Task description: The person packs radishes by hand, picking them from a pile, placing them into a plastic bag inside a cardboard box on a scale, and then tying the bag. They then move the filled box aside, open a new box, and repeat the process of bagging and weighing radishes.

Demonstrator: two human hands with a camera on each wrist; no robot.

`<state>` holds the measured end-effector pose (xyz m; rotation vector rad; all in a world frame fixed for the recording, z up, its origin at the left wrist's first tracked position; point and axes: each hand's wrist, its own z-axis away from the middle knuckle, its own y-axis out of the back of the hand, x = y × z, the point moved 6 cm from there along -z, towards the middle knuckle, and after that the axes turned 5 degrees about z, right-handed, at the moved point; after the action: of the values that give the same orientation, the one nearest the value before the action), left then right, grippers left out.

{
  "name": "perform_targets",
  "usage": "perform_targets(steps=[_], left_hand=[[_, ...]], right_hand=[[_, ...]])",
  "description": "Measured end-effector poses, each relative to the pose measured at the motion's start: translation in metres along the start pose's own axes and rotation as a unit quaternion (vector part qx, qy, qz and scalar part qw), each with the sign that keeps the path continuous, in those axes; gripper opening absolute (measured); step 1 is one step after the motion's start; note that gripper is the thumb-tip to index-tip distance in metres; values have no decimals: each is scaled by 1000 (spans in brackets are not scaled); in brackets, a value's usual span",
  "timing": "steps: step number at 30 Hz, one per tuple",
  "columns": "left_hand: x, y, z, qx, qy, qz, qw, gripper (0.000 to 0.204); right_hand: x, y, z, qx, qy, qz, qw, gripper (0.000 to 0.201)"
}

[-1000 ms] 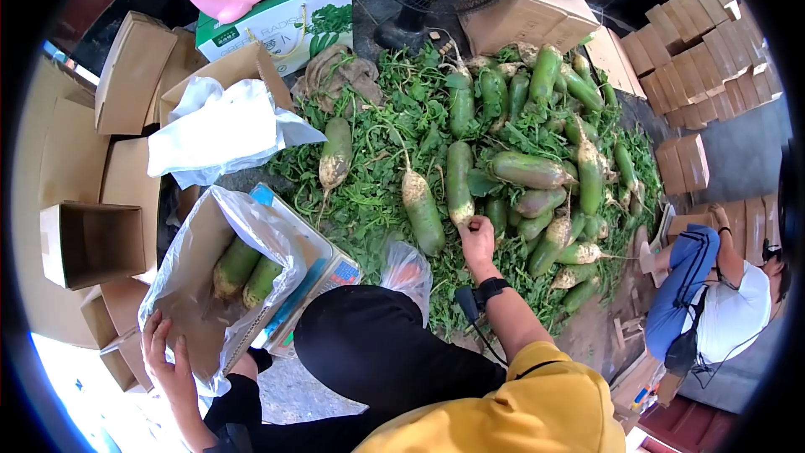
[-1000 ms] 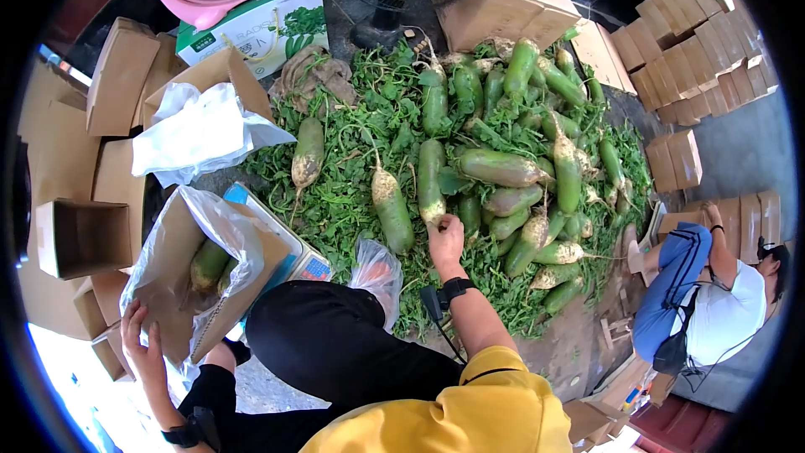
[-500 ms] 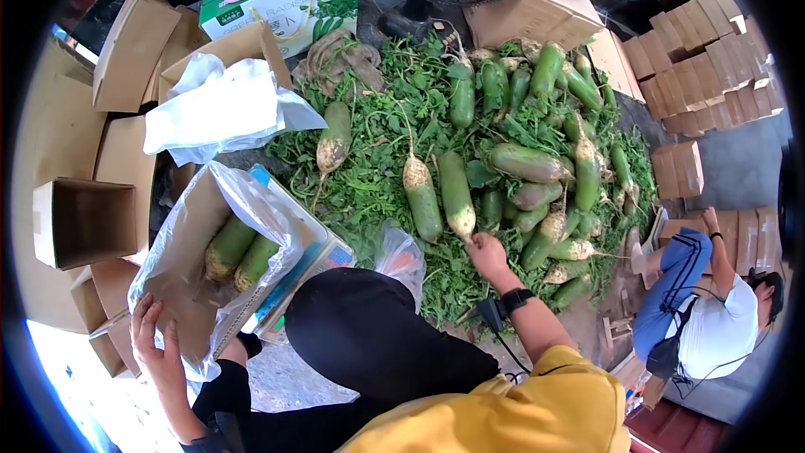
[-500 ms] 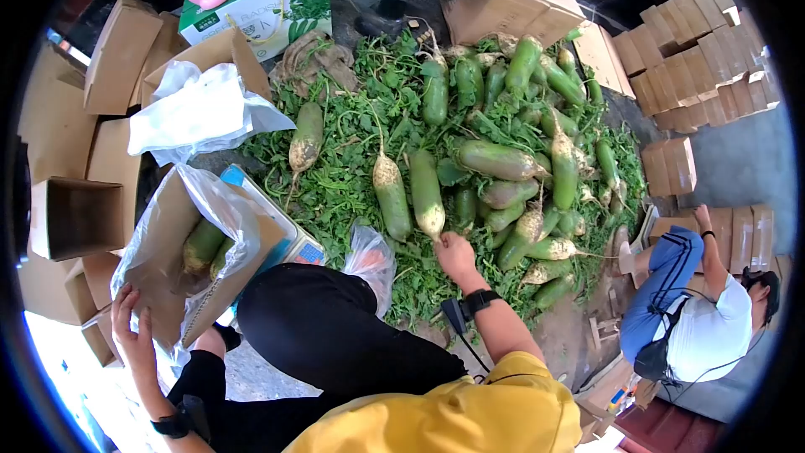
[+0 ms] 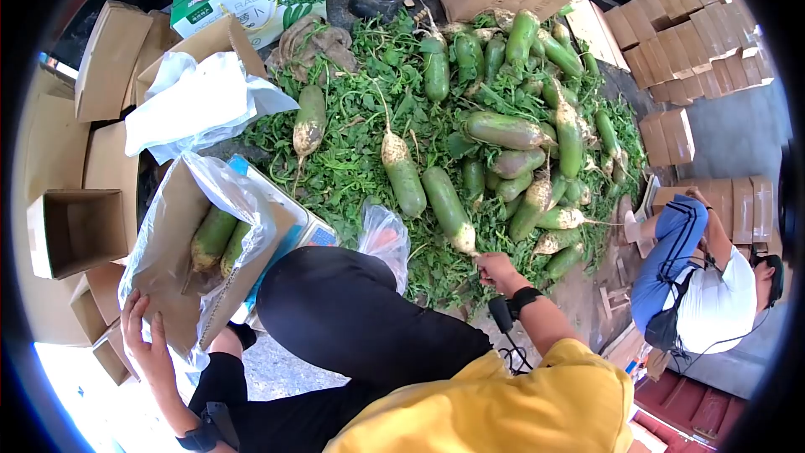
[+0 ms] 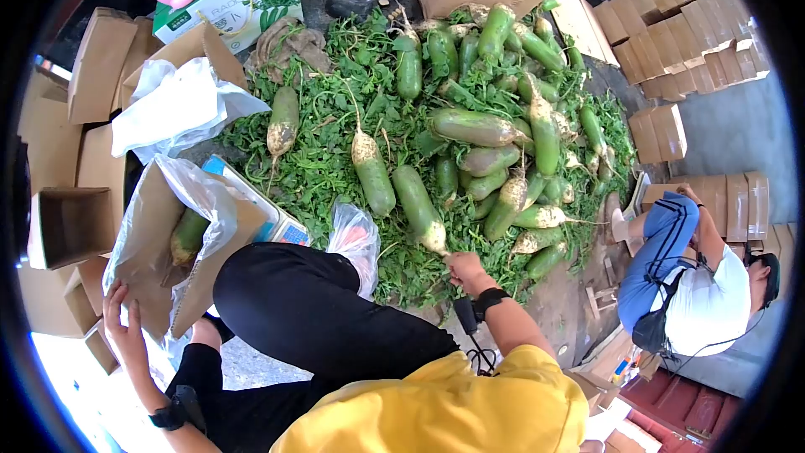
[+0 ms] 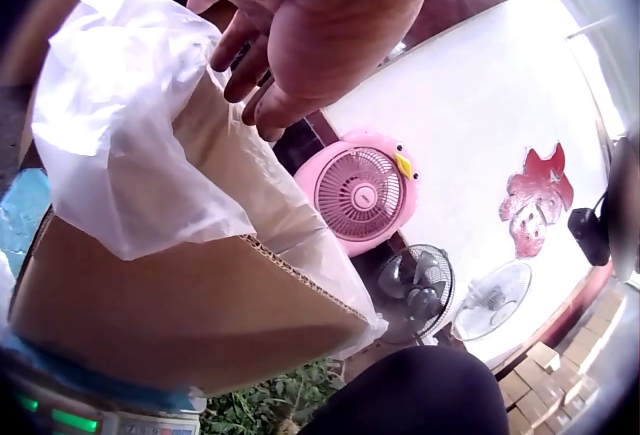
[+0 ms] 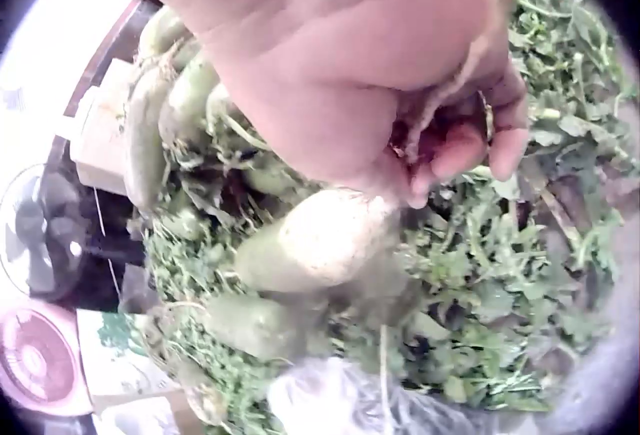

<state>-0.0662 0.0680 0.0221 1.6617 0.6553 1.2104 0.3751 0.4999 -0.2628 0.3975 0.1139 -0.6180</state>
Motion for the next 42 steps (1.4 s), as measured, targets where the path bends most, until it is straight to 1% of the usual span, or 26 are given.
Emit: perform_targets(steps=[2, 3, 4, 5, 6, 8, 10, 14, 15, 16, 17, 18, 20, 21, 22, 24, 25, 26, 28, 29, 30, 34, 37, 38, 41, 42], left_hand=[[0, 1, 0, 10, -1, -9, 1000, 25], [1, 2, 0, 19, -3, -19, 1000, 25], [1, 3, -1, 20, -3, -19, 1000, 25], [2, 4, -2, 22, -13, -5, 1000, 25], [5, 4, -3, 26, -22, 10, 999, 25], [8, 3, -4, 32, -17, 13, 999, 25], [14, 2, -6, 40, -12, 16, 999, 25], [22, 2, -9, 43, 4, 19, 999, 27], [24, 2, -9, 40, 2, 19, 999, 27], [26, 2, -10, 39, 1, 20, 999, 27], [27, 2, -10, 41, 6, 25, 999, 27], [28, 3, -10, 45, 11, 22, 999, 27], [31, 2, -12, 45, 18, 16, 999, 27], [33, 2, -12, 48, 25, 8, 999, 28], [32, 2, -13, 51, 32, 5, 998, 28], [33, 0, -14, 33, 20, 19, 999, 27], [37, 0, -13, 36, 22, 21, 999, 27], [35, 2, -13, 41, 33, 17, 999, 27], [37, 0, -13, 27, 18, 6, 999, 28], [37, 0, -14, 31, 22, 9, 999, 27], [35, 0, -14, 31, 28, 9, 999, 27], [36, -3, -17, 39, 31, -7, 999, 23], [45, 0, -20, 61, -6, -11, 998, 22], [50, 2, -22, 75, -32, -18, 996, 21], [67, 8, -25, 103, -70, -15, 992, 20], [75, 10, -27, 114, -81, -4, 990, 20]], right_hand=[[-34, 22, 24, 106, 136, 125, 977, 19], [-43, 26, 31, 105, 138, 127, 977, 19], [-67, 34, 47, 210, 242, 256, 912, 20], [-92, 36, 67, 308, 336, 373, 808, 21], [-107, 37, 76, 309, 340, 372, 807, 21], [-153, 28, 112, 344, 481, 324, 738, 22], [-195, 10, 126, 328, 501, 330, 730, 23], [-265, -21, 93, 302, 675, 251, 624, 26], [-279, -27, 76, 211, 626, 143, 737, 25], [-290, -38, 61, 112, 557, 32, 823, 25], [-302, -47, 60, 41, 498, 29, 866, 25], [-308, -54, 54, 35, 500, 32, 864, 25], [-322, -67, 45, 82, 601, 25, 794, 35], [-325, -69, 34, 98, 603, 35, 791, 46], [-327, -70, 42, 92, 644, -37, 758, 49], [-328, -72, 32, 80, 598, -4, 798, 58], [-330, -75, 17, 31, 559, 91, 824, 70], [-331, -77, 12, 47, 565, 161, 808, 75], [-324, -81, 9, 35, 569, 121, 812, 80], [-324, -79, 17, 82, 562, 169, 805, 84], [-321, -80, 15, 79, 562, 173, 805, 84], [-307, -79, -12, 102, 561, 137, 810, 87], [-301, -76, -19, 184, 533, 145, 813, 76], [-301, -75, -17, 183, 534, 145, 813, 76], [-304, -58, 2, 175, 549, 25, 817, 67], [-305, -54, 8, 121, 540, -55, 831, 66]])
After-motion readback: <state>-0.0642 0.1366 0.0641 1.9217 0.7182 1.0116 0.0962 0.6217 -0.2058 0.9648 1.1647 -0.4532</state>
